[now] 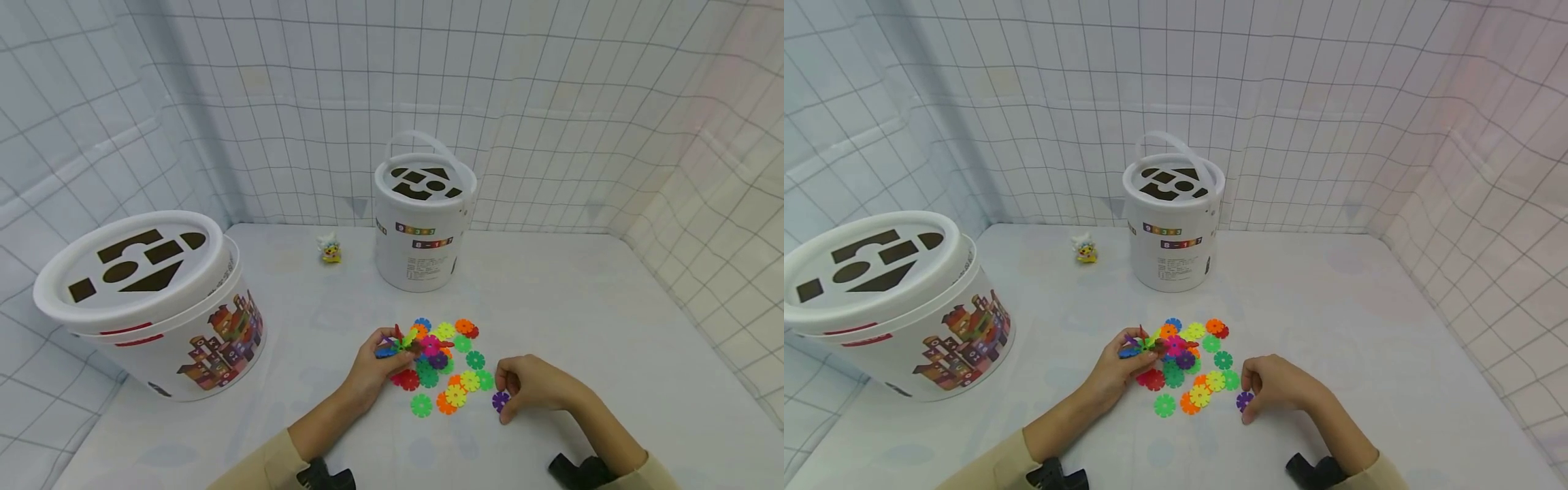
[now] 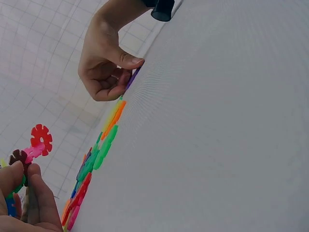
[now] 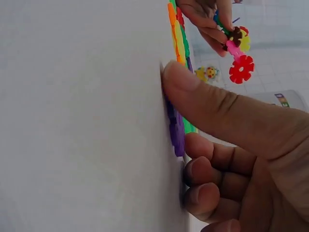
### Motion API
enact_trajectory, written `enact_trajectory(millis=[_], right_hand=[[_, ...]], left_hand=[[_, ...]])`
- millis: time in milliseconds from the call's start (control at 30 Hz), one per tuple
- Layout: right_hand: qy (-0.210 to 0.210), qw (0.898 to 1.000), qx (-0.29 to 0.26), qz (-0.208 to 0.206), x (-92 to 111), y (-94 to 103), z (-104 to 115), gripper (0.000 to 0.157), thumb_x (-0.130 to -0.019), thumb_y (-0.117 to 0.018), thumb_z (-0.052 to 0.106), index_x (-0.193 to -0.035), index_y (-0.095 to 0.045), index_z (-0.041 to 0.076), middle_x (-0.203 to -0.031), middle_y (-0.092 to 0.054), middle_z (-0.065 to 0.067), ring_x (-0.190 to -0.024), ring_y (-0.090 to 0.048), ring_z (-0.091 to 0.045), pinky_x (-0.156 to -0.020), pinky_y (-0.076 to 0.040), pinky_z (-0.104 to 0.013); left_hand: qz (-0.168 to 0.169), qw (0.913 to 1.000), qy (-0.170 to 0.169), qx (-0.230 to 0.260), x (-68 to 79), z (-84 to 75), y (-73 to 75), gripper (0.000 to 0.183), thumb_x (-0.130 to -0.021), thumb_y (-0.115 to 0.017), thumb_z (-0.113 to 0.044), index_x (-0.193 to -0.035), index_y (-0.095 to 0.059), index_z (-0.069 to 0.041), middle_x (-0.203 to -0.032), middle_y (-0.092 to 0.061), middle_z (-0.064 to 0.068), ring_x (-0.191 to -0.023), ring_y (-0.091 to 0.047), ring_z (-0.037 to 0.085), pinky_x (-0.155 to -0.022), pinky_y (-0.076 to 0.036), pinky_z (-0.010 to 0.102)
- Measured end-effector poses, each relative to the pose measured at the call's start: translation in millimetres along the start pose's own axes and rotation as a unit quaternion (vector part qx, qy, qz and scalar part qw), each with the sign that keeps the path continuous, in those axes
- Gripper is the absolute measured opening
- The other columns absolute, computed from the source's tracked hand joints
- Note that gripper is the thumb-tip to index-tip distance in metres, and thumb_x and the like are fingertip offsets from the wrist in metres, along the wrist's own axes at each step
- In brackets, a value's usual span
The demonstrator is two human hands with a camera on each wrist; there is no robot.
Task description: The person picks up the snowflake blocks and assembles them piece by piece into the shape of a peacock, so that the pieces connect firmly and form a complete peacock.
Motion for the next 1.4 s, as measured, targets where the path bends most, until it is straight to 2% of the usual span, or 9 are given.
enact_trajectory(millis=[133, 333, 533, 700, 800, 900, 1033, 1200, 1400], right_hand=[[0.001, 1.0, 0.001, 0.002, 0.5, -2.8, -1.8, 0.037, -0.068, -0.09, 0.025, -0.086, -0.06, 0.014, -0.069, -0.053, 0.003, -0.064, -0.048, -0.013, -0.055, -0.041, -0.025], [0.03, 0.999, -0.01, 0.015, -0.6, -4.8, -0.1, 0.035, -0.071, -0.088, 0.022, -0.087, -0.057, 0.014, -0.073, -0.053, 0.004, -0.067, -0.05, -0.011, -0.058, -0.042, -0.024], [0.082, 0.988, -0.131, 0.032, -4.9, -8.8, 10.9, 0.02, -0.084, -0.077, 0.012, -0.089, -0.059, 0.005, -0.074, -0.062, -0.003, -0.062, -0.055, -0.011, -0.055, -0.049, -0.023], [0.128, 0.973, -0.187, -0.052, -15.5, 2.4, 26.8, 0.011, -0.09, -0.069, 0.007, -0.095, -0.064, -0.002, -0.085, -0.068, -0.019, -0.069, -0.065, -0.026, -0.065, -0.057, -0.03], [0.139, 0.969, -0.162, -0.126, -23.3, 10.4, 35.8, 0.011, -0.092, -0.066, 0.007, -0.099, -0.067, -0.001, -0.092, -0.069, -0.019, -0.078, -0.067, -0.031, -0.07, -0.058, -0.031], [0.14, 0.966, -0.136, -0.17, -33.6, 12.2, 43.5, 0.013, -0.093, -0.066, 0.01, -0.102, -0.069, 0.001, -0.096, -0.071, -0.012, -0.085, -0.068, -0.029, -0.073, -0.057, -0.03], [0.158, 0.963, -0.118, -0.184, -45.9, 8.1, 52.5, 0.012, -0.093, -0.067, 0.011, -0.101, -0.071, 0.003, -0.096, -0.07, -0.005, -0.087, -0.067, -0.022, -0.077, -0.055, -0.028], [0.188, 0.959, -0.109, -0.185, -50.0, 3.6, 59.8, 0.01, -0.091, -0.068, 0.008, -0.1, -0.071, 0.004, -0.095, -0.07, -0.003, -0.088, -0.066, -0.015, -0.081, -0.055, -0.031], [0.239, 0.948, -0.015, -0.208, -45.2, 1.5, 73.9, 0.01, -0.087, -0.071, 0.002, -0.094, -0.074, 0.009, -0.091, -0.072, 0.003, -0.087, -0.067, -0.014, -0.079, -0.056, -0.035]], left_hand=[[0.001, 0.9998, -0.002, 0.018, -0.3, -0.2, 0.6, 0.036, -0.092, -0.063, 0.003, -0.122, -0.043, 0.002, -0.11, -0.066, 0.016, -0.099, -0.069, 0.024, -0.084, -0.054, 0.028], [0.03, 0.9983, 0.0, 0.05, -0.5, -1.0, -1.8, 0.037, -0.096, -0.056, 0.004, -0.127, -0.036, 0.001, -0.114, -0.066, 0.018, -0.098, -0.069, 0.023, -0.083, -0.054, 0.028], [0.047, 0.9973, 0.0, 0.055, -1.3, -1.6, -2.6, 0.034, -0.097, -0.055, 0.002, -0.125, -0.034, -0.003, -0.111, -0.068, 0.014, -0.093, -0.071, 0.019, -0.08, -0.054, 0.026], [0.055, 0.9958, -0.001, 0.073, -1.2, -2.2, -4.3, 0.032, -0.096, -0.055, 0.004, -0.121, -0.036, -0.002, -0.106, -0.07, 0.013, -0.089, -0.071, 0.019, -0.08, -0.055, 0.028], [0.046, 0.9964, 0.002, 0.071, -1.3, -1.3, -4.4, 0.036, -0.093, -0.059, 0.007, -0.12, -0.038, 0.0, -0.103, -0.07, 0.014, -0.087, -0.071, 0.019, -0.081, -0.055, 0.031], [0.028, 0.9987, 0.009, 0.041, -1.4, 0.5, -3.7, 0.042, -0.088, -0.068, 0.005, -0.12, -0.041, 0.001, -0.099, -0.067, 0.012, -0.084, -0.07, 0.018, -0.08, -0.055, 0.028], [0.011, 0.9998, 0.012, 0.006, -1.1, 2.1, -3.9, 0.046, -0.083, -0.074, 0.001, -0.118, -0.044, -0.001, -0.096, -0.068, 0.01, -0.082, -0.067, 0.016, -0.076, -0.055, 0.024], [0.005, 0.9997, 0.009, 0.023, -0.4, 1.4, -5.3, 0.043, -0.084, -0.071, 0.007, -0.115, -0.042, 0.0, -0.094, -0.07, 0.01, -0.084, -0.069, 0.017, -0.077, -0.056, 0.026], [0.003, 0.9996, 0.001, 0.028, 0.0, 0.3, -3.8, 0.037, -0.081, -0.07, 0.011, -0.109, -0.047, 0.001, -0.09, -0.069, 0.009, -0.08, -0.068, 0.017, -0.075, -0.057, 0.028]])
Point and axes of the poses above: each hand's wrist, its own x-axis away from the middle knuckle, its own y-axis out of the back of the hand, z = x × y, the point moved 7 cm from there along -x, towards the middle knuckle
